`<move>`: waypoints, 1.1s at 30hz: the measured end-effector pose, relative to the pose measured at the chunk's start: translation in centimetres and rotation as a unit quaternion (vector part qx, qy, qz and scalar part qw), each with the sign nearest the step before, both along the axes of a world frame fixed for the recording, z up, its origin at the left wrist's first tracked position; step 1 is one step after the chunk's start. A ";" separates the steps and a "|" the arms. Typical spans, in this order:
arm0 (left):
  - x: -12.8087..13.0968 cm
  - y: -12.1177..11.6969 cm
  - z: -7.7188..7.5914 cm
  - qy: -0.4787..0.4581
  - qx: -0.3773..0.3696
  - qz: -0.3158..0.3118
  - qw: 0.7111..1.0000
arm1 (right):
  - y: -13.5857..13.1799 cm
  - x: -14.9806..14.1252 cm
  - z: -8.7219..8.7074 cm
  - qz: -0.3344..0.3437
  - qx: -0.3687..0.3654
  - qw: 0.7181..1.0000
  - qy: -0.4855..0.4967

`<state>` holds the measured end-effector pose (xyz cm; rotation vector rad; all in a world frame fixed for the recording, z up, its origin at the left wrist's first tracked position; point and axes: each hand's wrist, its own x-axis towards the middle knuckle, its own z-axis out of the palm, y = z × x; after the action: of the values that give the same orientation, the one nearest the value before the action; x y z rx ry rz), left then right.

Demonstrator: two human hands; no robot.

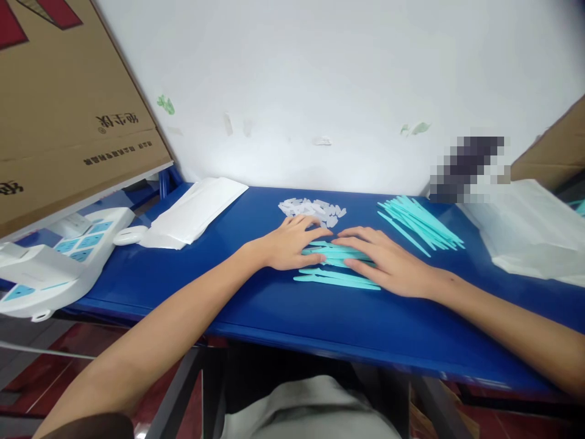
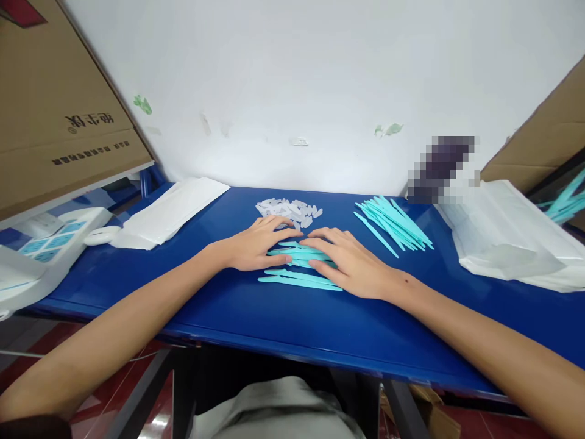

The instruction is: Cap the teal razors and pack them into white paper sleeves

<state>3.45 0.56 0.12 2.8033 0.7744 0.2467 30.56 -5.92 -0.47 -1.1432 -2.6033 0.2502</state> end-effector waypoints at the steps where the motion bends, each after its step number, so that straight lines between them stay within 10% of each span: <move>1: 0.0 0.1 -0.1 0.002 -0.002 0.001 1.000 | 0.1 0.2 -0.1 0.000 0.003 1.000 0.004; 33: -0.5 0.6 -0.2 -0.003 -0.004 0.034 0.999 | -0.9 0.3 -0.2 0.073 0.040 0.996 0.020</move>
<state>2.95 1.14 -0.07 2.7704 0.8678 0.2619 30.87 -6.81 -0.68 -0.9130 -2.6398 0.1950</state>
